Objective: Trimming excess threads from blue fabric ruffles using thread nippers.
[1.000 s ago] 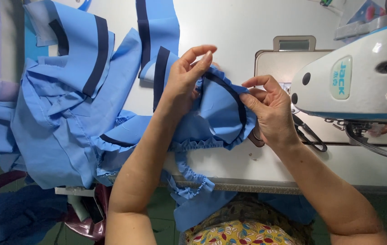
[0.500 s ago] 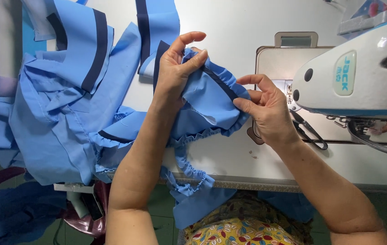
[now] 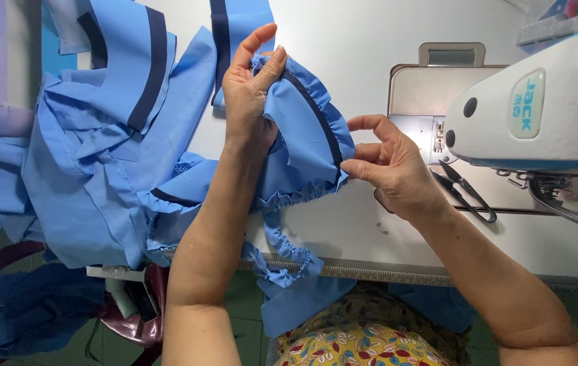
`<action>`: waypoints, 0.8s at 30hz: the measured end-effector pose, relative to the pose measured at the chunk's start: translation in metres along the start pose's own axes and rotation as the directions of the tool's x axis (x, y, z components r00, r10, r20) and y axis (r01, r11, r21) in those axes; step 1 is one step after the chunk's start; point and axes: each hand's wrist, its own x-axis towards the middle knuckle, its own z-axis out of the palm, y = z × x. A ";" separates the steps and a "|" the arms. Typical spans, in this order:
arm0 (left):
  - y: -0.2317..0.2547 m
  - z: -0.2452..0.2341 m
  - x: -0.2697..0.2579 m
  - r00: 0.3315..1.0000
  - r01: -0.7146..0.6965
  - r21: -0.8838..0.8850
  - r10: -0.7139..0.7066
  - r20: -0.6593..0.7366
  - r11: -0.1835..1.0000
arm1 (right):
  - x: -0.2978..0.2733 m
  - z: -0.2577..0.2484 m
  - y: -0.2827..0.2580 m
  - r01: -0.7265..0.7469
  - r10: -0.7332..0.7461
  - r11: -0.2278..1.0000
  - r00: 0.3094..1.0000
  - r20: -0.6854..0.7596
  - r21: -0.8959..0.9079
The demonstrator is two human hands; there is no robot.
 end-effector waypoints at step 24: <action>-0.021 0.023 -0.022 0.949 -0.119 0.690 -0.121 0.290 0.714 | 0.014 -0.013 0.032 0.240 -0.235 0.971 0.951 -0.200 0.003</action>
